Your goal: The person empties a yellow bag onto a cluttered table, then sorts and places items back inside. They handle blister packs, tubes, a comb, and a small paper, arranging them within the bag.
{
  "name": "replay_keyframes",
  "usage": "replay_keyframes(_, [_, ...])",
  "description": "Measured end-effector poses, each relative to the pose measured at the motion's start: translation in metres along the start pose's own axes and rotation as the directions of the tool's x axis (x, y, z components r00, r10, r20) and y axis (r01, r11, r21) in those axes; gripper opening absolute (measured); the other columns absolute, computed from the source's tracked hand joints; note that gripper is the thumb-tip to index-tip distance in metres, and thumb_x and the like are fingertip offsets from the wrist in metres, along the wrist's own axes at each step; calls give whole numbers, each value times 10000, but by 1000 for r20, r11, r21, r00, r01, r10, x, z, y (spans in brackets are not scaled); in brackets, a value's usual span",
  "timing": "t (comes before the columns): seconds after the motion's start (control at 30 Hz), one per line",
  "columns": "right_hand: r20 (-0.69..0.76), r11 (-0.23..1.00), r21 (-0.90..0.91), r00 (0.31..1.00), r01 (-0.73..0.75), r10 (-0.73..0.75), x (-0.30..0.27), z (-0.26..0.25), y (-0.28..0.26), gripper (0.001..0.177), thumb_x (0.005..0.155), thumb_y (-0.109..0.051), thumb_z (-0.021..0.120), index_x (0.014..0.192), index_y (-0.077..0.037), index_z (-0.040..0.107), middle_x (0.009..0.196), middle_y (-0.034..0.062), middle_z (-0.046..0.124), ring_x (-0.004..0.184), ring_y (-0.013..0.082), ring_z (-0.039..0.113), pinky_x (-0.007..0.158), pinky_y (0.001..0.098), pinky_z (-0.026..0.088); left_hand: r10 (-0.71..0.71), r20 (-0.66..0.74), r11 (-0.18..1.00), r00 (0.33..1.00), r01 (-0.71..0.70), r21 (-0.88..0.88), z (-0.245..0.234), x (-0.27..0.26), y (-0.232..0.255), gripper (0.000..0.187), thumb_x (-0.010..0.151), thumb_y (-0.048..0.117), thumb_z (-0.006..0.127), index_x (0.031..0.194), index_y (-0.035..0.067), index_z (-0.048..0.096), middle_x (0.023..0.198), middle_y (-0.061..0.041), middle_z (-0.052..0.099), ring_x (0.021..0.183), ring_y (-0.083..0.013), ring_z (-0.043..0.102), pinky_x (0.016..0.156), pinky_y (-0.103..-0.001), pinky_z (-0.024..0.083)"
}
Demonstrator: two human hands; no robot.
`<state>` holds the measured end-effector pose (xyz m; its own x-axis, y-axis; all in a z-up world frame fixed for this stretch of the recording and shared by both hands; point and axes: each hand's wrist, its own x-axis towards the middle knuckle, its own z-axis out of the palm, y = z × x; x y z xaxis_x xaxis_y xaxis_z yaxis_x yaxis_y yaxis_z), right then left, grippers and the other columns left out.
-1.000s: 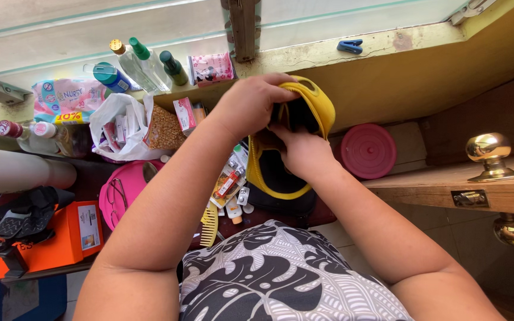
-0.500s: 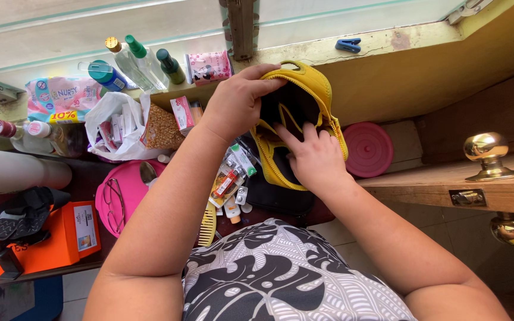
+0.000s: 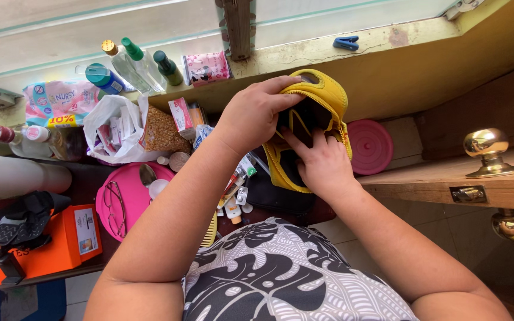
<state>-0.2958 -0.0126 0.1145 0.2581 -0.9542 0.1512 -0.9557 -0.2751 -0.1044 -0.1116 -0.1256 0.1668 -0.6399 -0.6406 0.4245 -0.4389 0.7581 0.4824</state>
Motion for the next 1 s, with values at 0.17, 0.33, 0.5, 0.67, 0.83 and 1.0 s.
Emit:
replay_keyframes(0.17, [2, 999, 44, 1000, -16, 16, 3, -6, 1, 701, 751, -191, 737, 1430, -256, 578, 1031, 193, 575, 842, 384, 599, 755, 485, 522, -7, 5, 1000, 1000, 7, -7, 7, -1, 4, 476, 801, -48, 603, 1200, 161, 758, 1387, -40, 650, 1145, -290, 684, 943, -384, 557])
replay_keyframes(0.33, [-225, 947, 321, 970, -16, 93, 11, -2, 7, 436, 901, -161, 667, 1316, -44, 600, 1154, 199, 631, 1039, 401, 619, 913, 479, 532, -45, 33, 998, 998, 47, -47, 22, 0, 11, 467, 830, -26, 597, 1225, 171, 751, 1398, -74, 643, 1167, -299, 672, 975, -393, 545])
replay_keyframes(0.5, [191, 863, 438, 964, -252, 185, 64, 40, 31, 378, 925, -239, 655, 1257, -59, 641, 1257, 184, 670, 1187, 358, 626, 983, 435, 511, -26, 120, 999, 992, 28, -15, 37, 3, 14, 456, 834, 0, 614, 1231, 186, 739, 1399, -81, 641, 1189, -306, 659, 999, -400, 521])
replay_keyframes(0.67, [220, 958, 259, 974, -119, 61, 92, 86, 48, 472, 913, -270, 646, 1331, -53, 614, 1375, 235, 593, 1279, 389, 543, 1070, 448, 422, -97, 179, 995, 979, 92, 34, 40, 8, -9, 565, 764, -30, 607, 1261, 209, 729, 1407, -81, 623, 1177, -319, 644, 979, -409, 510])
replay_keyframes(0.83, [482, 991, 109, 876, -80, 18, 113, 119, 62, 487, 920, -297, 626, 1364, -99, 600, 1432, 204, 559, 1327, 358, 512, 1114, 439, 383, -94, 260, 995, 961, 88, 37, 51, 0, -37, 601, 750, -70, 593, 1241, 241, 747, 1403, -51, 633, 1207, -292, 645, 994, -400, 513])
replay_keyframes(1.0, [664, 970, 193, 748, -149, -17, 116, 149, 65, 471, 916, -276, 625, 1352, -100, 612, 1417, 192, 573, 1309, 345, 528, 1102, 438, 395, -39, 308, 999, 951, 29, 36, 79, -5, -51, 579, 729, -61, 624, 1224, 213, 748, 1373, -62, 641, 1183, -307, 644, 974, -410, 511])
